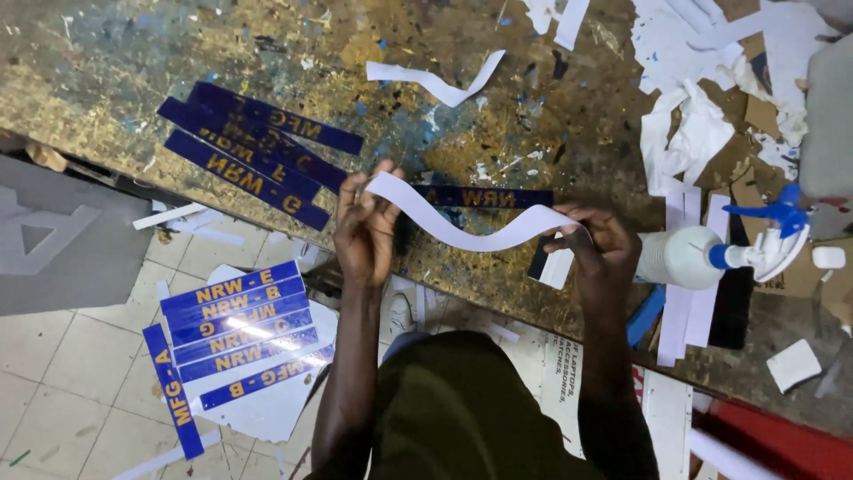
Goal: The person sprays a blue vinyl strip with a spray bottle, then places a white paper backing onto it. They use a squeegee tool to smooth the paper onto the vinyl, then peel the paper off to reveal the applied sticker. This process is repeated with another strip.
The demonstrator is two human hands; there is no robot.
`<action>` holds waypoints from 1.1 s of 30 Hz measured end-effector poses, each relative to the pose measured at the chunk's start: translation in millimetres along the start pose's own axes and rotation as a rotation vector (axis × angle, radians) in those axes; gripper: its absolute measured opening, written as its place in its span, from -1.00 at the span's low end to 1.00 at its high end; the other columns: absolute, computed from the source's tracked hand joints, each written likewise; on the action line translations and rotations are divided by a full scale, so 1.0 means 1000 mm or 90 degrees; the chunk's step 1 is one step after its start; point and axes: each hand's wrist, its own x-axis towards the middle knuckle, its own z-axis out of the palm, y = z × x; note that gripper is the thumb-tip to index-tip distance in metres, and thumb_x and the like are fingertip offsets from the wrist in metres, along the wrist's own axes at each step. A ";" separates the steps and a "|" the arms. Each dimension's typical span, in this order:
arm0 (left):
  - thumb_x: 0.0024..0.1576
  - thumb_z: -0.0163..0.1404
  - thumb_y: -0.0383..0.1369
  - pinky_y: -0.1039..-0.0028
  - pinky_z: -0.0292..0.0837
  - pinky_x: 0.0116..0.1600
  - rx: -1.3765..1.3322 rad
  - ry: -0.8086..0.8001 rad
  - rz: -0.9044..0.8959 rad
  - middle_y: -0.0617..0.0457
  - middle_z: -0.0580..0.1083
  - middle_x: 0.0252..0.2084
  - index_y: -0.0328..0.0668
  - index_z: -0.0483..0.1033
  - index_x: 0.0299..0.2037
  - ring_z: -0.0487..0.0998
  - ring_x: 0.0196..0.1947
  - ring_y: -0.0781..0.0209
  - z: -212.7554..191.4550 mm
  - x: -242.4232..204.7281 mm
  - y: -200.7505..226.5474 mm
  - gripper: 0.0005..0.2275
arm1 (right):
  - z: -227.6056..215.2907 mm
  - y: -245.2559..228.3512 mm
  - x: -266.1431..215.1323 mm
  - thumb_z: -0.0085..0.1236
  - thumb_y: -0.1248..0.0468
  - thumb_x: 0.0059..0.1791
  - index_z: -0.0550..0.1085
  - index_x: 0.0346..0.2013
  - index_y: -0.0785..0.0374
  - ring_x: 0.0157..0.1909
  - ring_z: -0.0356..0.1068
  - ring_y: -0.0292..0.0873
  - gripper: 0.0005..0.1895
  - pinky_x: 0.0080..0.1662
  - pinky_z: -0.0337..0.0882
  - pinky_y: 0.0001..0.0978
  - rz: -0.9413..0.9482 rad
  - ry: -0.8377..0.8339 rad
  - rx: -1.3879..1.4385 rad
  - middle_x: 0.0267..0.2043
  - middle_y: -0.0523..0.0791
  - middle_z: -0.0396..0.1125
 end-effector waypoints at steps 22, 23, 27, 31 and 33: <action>0.41 0.15 -0.60 0.25 0.87 0.12 0.596 0.082 0.101 -0.15 0.54 -0.08 -0.54 0.51 0.37 0.73 -0.07 0.10 0.038 0.003 0.021 -0.66 | -0.049 0.049 0.048 0.37 0.20 0.17 0.54 0.13 0.41 -0.09 0.68 -0.01 -0.64 -0.17 0.76 -0.31 0.144 0.041 0.012 0.04 0.13 0.57; 0.40 0.17 -0.59 0.25 0.88 0.09 0.597 0.097 0.090 -0.19 0.56 -0.09 -0.57 0.54 0.30 0.74 -0.10 0.07 0.032 0.003 0.020 -0.71 | -0.051 0.056 0.048 0.38 0.21 0.16 0.53 0.15 0.41 -0.12 0.68 -0.04 -0.62 -0.17 0.76 -0.32 0.158 0.042 0.009 0.00 0.09 0.57; 0.38 0.17 -0.61 0.22 0.90 0.00 0.585 0.139 0.074 -0.29 0.58 -0.13 -0.58 0.59 0.14 0.76 -0.17 -0.03 0.011 0.006 0.014 -0.82 | -0.063 0.084 0.044 0.42 0.25 0.15 0.50 0.25 0.31 -0.14 0.71 0.02 -0.57 -0.16 0.79 -0.18 0.173 0.041 0.023 -0.07 0.06 0.61; 0.38 0.17 -0.60 0.28 0.88 -0.03 0.575 0.182 0.057 -0.22 0.56 -0.17 -0.52 0.60 0.05 0.75 -0.20 0.02 0.017 0.004 0.008 -0.89 | -0.087 0.123 0.043 0.37 0.23 0.21 0.37 0.48 0.40 -0.10 0.71 0.08 -0.40 -0.14 0.78 -0.12 0.181 0.009 0.034 -0.14 0.15 0.58; 0.37 0.17 -0.59 0.33 0.87 -0.08 0.591 0.194 0.044 -0.18 0.57 -0.20 -0.48 0.60 0.00 0.75 -0.22 0.05 0.022 0.004 0.005 -0.92 | -0.102 0.151 0.041 0.33 0.17 0.25 0.27 0.55 0.38 -0.04 0.69 0.07 -0.33 -0.06 0.78 -0.06 0.191 0.020 0.044 -0.03 0.16 0.59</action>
